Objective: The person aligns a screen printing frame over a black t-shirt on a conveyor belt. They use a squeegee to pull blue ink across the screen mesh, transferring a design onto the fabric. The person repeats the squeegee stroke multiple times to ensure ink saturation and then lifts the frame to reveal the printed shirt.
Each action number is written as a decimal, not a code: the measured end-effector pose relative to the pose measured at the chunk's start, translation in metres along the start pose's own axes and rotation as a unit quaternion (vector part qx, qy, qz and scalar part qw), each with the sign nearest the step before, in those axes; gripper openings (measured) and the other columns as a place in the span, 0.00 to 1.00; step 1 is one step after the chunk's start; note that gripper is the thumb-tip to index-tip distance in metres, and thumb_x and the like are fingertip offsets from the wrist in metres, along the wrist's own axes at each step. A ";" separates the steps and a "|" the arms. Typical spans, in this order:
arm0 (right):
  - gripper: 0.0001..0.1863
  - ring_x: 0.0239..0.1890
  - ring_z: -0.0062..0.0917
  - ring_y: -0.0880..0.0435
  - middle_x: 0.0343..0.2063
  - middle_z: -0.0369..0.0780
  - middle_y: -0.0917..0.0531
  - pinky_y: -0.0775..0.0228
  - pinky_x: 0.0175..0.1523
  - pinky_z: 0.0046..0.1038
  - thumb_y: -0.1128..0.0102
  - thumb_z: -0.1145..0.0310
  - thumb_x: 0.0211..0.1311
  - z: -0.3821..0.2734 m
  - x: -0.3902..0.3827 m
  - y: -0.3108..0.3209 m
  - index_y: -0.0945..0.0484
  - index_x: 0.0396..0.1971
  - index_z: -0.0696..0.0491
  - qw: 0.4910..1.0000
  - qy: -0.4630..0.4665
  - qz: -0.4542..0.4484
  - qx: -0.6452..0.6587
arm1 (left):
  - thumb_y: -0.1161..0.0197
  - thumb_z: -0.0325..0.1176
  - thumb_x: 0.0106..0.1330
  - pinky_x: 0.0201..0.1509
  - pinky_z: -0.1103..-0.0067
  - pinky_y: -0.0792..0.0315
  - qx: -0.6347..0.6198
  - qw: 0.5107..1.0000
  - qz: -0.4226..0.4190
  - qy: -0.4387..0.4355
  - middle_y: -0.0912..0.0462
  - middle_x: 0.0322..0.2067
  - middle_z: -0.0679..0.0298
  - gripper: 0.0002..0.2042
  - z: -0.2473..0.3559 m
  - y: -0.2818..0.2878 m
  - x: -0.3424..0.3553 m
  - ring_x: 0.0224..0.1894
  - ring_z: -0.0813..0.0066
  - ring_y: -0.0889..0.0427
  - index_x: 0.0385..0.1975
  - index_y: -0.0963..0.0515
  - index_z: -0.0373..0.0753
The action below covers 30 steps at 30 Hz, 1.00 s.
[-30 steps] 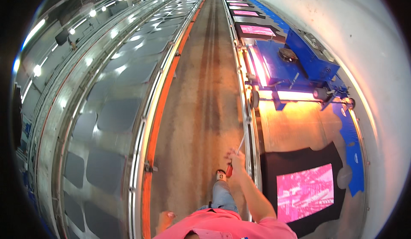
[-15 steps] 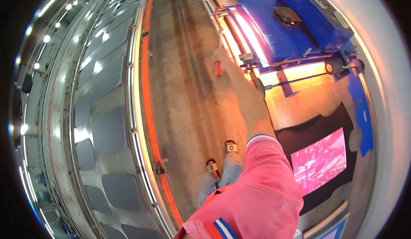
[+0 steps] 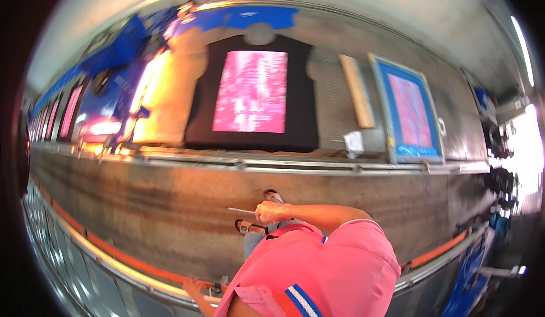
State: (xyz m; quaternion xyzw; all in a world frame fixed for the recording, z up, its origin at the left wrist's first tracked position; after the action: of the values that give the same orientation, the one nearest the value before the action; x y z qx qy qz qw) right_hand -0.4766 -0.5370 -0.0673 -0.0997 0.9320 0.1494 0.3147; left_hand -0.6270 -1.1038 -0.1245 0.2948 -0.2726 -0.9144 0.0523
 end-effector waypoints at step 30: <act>0.15 0.42 0.29 0.12 0.43 0.46 0.12 0.20 0.40 0.31 0.37 0.65 0.65 0.708 -0.834 0.458 0.13 0.49 0.54 0.629 -0.332 0.692 0.123 | 0.28 0.52 0.60 0.59 0.67 0.29 0.152 0.811 -0.290 -0.485 0.20 0.50 0.48 0.37 0.312 -1.036 -0.709 0.53 0.57 0.21 0.58 0.26 0.24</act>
State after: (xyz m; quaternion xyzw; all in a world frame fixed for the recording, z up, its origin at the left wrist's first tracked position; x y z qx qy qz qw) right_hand 0.4415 0.2098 0.0099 0.6709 0.5687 0.2304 0.4164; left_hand -0.1550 0.1001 -0.0999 -0.1175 -0.3002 -0.8582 -0.3993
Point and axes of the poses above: each hand's wrist, its own x-axis towards the middle knuckle, its own y-axis out of the back of the hand, z = x × y, the point moved 6 cm from there along x, towards the middle knuckle
